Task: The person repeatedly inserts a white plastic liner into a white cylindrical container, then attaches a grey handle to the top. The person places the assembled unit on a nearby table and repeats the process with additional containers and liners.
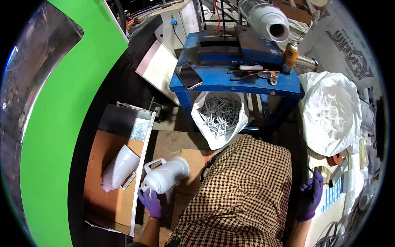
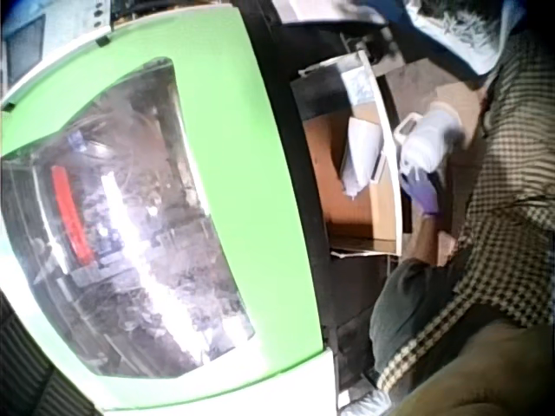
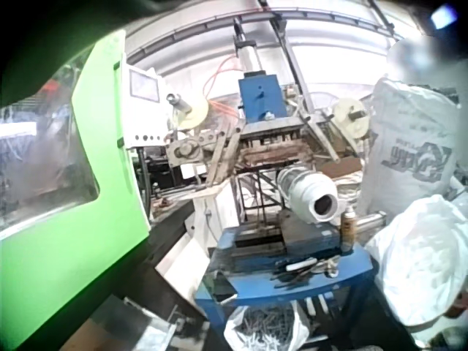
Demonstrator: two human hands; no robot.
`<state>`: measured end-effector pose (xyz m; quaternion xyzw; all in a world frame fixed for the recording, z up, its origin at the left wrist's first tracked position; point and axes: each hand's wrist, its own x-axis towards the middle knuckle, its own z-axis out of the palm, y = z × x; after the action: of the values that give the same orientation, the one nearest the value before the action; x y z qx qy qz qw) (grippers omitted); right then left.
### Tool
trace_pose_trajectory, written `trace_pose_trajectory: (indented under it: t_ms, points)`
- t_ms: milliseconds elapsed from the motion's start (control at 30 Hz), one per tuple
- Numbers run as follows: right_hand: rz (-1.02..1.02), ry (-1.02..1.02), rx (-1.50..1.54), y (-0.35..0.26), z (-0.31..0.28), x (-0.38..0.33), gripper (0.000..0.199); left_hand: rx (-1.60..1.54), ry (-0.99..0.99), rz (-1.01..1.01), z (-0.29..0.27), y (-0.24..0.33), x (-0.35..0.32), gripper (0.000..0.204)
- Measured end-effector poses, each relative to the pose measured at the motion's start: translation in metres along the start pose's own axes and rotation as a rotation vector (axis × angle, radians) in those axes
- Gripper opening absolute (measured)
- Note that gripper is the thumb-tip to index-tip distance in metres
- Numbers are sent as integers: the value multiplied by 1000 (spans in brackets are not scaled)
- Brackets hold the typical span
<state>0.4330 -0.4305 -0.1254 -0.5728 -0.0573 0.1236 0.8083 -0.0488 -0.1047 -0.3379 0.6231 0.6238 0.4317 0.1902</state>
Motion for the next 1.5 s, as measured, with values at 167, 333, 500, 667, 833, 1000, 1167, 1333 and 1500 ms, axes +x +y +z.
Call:
trace_pose_trajectory:
  t_ms: [167,333,500,667,833,1000,1167,1333,1500]
  points:
    - [51,-117,37,6,30,-9,26,-51,-346,529,87,59,48,23]
    - [39,-177,-38,-7,38,-27,25,115,-627,723,180,70,38,52]
    - [36,-50,-132,-2,15,-38,22,368,-1077,789,179,95,42,64]
    - [30,-55,-153,-4,12,-42,22,239,-1085,696,165,43,52,69]
    - [-107,-146,-264,3,30,-38,25,27,-1058,415,94,73,78,68]
    - [-934,-647,-864,-17,100,-36,41,101,-521,992,12,281,100,78]
    - [-929,-976,-770,22,169,-74,52,-113,-614,1262,22,359,58,76]
    - [-682,-829,-994,74,152,-75,45,-183,-556,1290,55,375,0,53]
    - [-868,-742,-817,96,130,-59,40,5,-689,1449,57,378,-21,51]
